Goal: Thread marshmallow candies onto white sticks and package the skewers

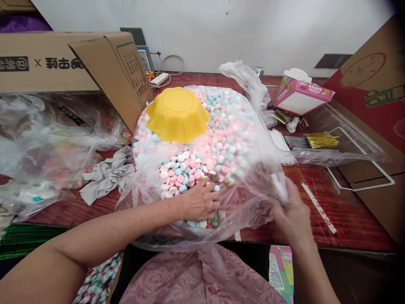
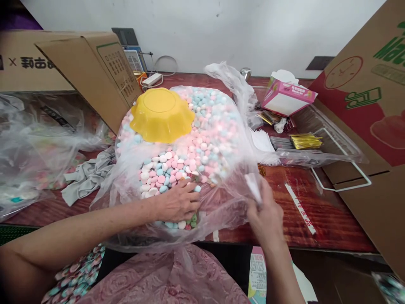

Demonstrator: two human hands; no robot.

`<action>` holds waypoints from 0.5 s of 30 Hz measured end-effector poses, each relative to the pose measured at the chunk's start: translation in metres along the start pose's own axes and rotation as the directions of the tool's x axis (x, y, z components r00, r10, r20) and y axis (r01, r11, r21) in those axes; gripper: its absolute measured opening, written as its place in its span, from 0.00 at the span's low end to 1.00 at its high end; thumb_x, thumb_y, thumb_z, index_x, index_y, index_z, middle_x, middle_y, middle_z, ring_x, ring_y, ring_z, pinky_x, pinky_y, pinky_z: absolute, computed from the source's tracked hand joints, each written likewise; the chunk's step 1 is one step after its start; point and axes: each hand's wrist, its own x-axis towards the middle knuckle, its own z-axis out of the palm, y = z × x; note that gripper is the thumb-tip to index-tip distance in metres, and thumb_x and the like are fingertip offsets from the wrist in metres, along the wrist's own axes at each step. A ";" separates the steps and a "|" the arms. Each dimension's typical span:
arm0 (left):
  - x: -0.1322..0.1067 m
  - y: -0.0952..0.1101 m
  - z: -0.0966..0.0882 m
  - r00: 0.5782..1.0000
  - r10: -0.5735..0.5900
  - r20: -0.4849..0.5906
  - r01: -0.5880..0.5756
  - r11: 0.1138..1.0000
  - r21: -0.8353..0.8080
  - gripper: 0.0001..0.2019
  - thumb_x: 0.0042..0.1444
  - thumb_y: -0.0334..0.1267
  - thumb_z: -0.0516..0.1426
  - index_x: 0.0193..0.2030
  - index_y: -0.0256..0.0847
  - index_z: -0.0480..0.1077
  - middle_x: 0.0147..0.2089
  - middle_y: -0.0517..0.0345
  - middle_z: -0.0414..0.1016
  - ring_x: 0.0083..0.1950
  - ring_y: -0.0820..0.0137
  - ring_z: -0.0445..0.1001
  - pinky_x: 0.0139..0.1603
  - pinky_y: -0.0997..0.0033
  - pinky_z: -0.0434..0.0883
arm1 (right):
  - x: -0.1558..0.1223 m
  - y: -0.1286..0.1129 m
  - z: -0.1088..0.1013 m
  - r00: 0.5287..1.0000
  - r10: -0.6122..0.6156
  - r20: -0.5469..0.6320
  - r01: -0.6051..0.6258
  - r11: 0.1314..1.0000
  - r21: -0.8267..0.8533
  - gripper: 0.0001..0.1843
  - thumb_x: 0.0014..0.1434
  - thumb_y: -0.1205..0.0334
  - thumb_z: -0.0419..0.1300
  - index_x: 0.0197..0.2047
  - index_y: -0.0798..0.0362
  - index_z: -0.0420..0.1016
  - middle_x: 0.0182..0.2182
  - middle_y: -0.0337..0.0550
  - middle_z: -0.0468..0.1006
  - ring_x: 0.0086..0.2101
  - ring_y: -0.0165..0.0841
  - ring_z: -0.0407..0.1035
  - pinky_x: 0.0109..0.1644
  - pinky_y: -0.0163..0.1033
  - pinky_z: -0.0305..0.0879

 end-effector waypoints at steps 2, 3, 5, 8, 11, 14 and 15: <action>-0.009 -0.010 0.001 1.000 0.001 -0.019 -0.001 1.000 0.018 0.09 0.61 0.42 0.55 0.36 0.41 0.72 0.38 0.52 0.72 0.46 0.59 0.65 0.50 0.55 0.59 | 0.002 -0.019 0.016 0.982 -0.022 0.187 0.084 0.940 -0.330 0.36 0.59 0.66 0.52 0.71 0.50 0.55 0.41 0.52 0.80 0.35 0.44 0.76 0.41 0.48 0.70; -0.009 -0.015 0.002 1.000 -0.002 -0.024 0.003 1.000 0.021 0.09 0.62 0.42 0.54 0.35 0.41 0.72 0.38 0.52 0.72 0.46 0.60 0.65 0.51 0.55 0.59 | 0.005 -0.028 0.025 0.961 -0.020 0.275 0.142 0.890 -0.433 0.36 0.59 0.68 0.50 0.71 0.50 0.54 0.41 0.53 0.80 0.34 0.44 0.77 0.40 0.47 0.70; -0.005 -0.021 0.006 0.999 -0.023 -0.030 0.024 1.000 0.020 0.11 0.63 0.42 0.52 0.35 0.40 0.72 0.37 0.52 0.72 0.45 0.60 0.65 0.53 0.55 0.60 | 0.015 -0.043 0.040 0.927 -0.014 0.376 0.227 0.816 -0.531 0.35 0.60 0.70 0.48 0.71 0.52 0.54 0.42 0.56 0.80 0.35 0.45 0.77 0.39 0.46 0.69; 0.008 -0.023 0.012 0.996 -0.071 -0.053 0.072 0.997 0.022 0.12 0.63 0.41 0.52 0.35 0.39 0.73 0.39 0.50 0.72 0.46 0.59 0.65 0.55 0.53 0.60 | 0.031 -0.049 0.049 0.927 -0.001 0.374 0.227 0.796 -0.561 0.33 0.61 0.69 0.48 0.69 0.54 0.57 0.41 0.57 0.79 0.38 0.47 0.76 0.41 0.48 0.68; 0.013 -0.019 0.009 0.990 -0.095 -0.104 0.099 0.995 0.033 0.10 0.62 0.40 0.53 0.38 0.38 0.73 0.42 0.49 0.72 0.54 0.53 0.65 0.59 0.47 0.59 | 0.037 -0.041 0.036 0.968 -0.053 0.247 0.165 0.872 -0.461 0.28 0.62 0.59 0.53 0.66 0.49 0.64 0.42 0.54 0.77 0.39 0.47 0.75 0.42 0.49 0.68; -0.001 -0.002 -0.009 0.974 -0.120 -0.193 0.121 0.993 -0.003 0.09 0.63 0.36 0.52 0.44 0.40 0.73 0.51 0.49 0.73 0.64 0.49 0.61 0.65 0.41 0.55 | 0.024 -0.029 0.009 0.992 -0.055 -0.114 0.052 0.998 -0.031 0.31 0.55 0.42 0.61 0.58 0.49 0.73 0.37 0.49 0.76 0.33 0.42 0.71 0.38 0.48 0.68; -0.011 0.007 -0.016 0.963 -0.163 -0.214 0.154 0.986 -0.055 0.09 0.64 0.34 0.52 0.45 0.41 0.72 0.53 0.50 0.73 0.64 0.51 0.62 0.65 0.42 0.55 | 0.017 -0.024 0.000 0.974 0.015 -0.224 0.029 0.981 0.191 0.32 0.53 0.40 0.62 0.56 0.49 0.73 0.34 0.46 0.74 0.30 0.39 0.68 0.35 0.47 0.66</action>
